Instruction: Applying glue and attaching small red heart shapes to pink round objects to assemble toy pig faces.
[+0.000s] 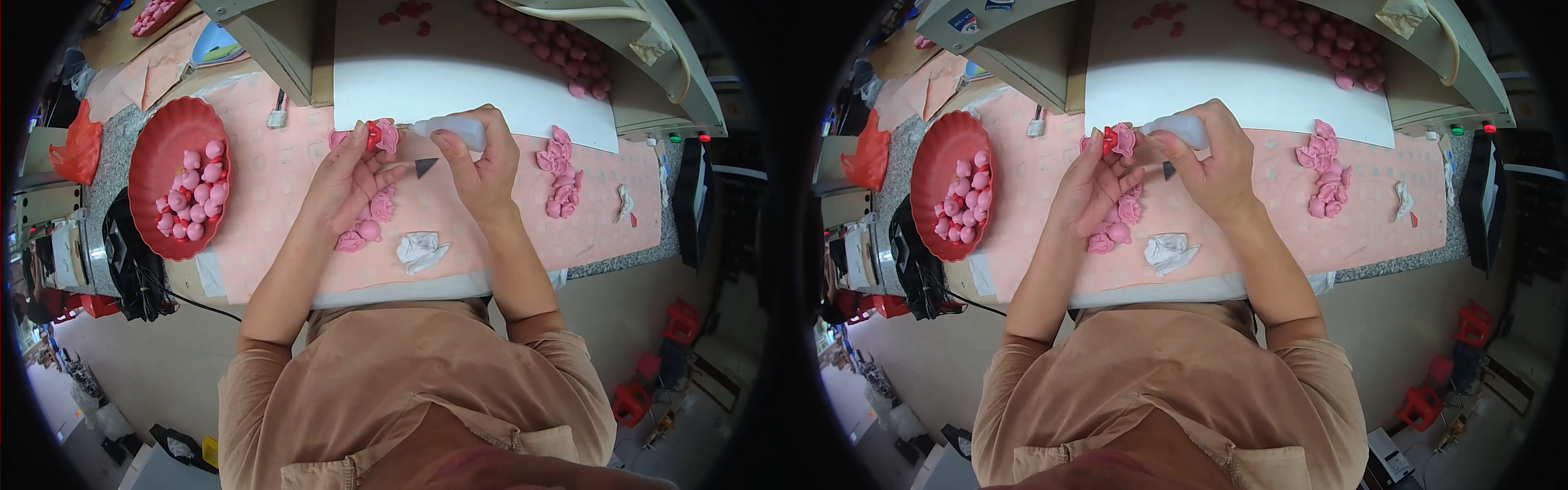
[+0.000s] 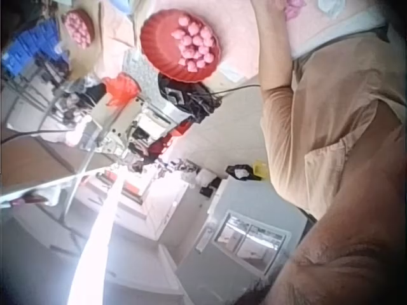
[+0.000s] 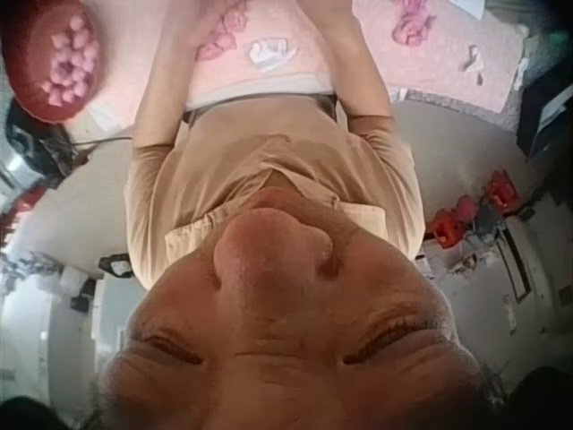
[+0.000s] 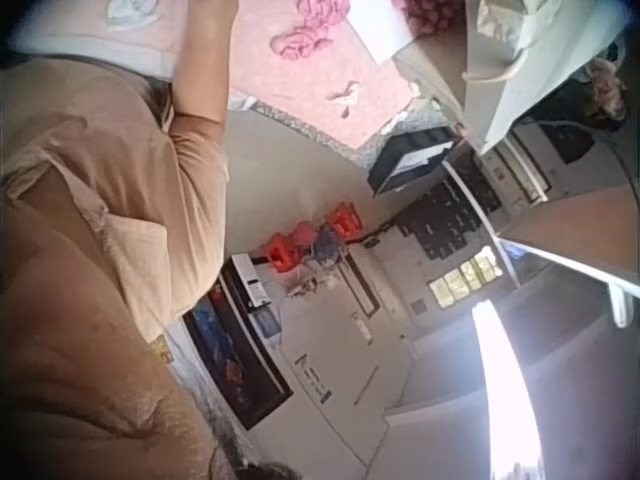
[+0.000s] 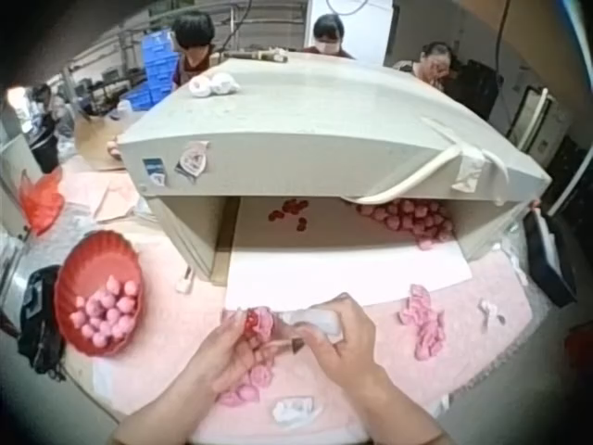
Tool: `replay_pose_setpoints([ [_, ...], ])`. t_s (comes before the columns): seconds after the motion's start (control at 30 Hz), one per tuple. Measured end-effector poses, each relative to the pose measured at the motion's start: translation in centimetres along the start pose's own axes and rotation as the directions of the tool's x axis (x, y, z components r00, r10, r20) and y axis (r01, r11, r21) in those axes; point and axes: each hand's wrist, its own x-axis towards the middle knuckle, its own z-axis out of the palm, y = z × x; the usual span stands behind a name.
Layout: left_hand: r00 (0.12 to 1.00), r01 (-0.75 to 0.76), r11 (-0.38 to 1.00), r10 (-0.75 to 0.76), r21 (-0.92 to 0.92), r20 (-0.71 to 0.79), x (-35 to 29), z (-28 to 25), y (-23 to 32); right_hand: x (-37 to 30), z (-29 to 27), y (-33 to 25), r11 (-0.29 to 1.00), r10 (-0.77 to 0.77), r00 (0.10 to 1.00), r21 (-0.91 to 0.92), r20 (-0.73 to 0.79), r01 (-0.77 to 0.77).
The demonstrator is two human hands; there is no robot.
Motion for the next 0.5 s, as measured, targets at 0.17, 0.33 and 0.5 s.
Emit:
replay_pose_setpoints([
  [0.17, 1.000, -0.023, 1.000, 0.023, 0.017, 0.006, 0.00, -0.07, 0.09, 0.00, -0.09, -0.10, 1.000, 0.002, 1.000, -0.005, 0.004, -0.002],
  [0.33, 0.999, -0.026, 1.000, 0.026, -0.006, 0.045, -0.08, 0.05, 0.17, -0.09, -0.12, 0.20, 1.000, 0.009, 1.000, -0.009, -0.013, -0.010],
  [0.5, 0.996, -0.012, 1.000, 0.013, -0.017, 0.091, -0.10, -0.13, 0.17, -0.05, -0.10, 0.26, 1.000, 0.004, 1.000, 0.020, -0.022, -0.003],
])
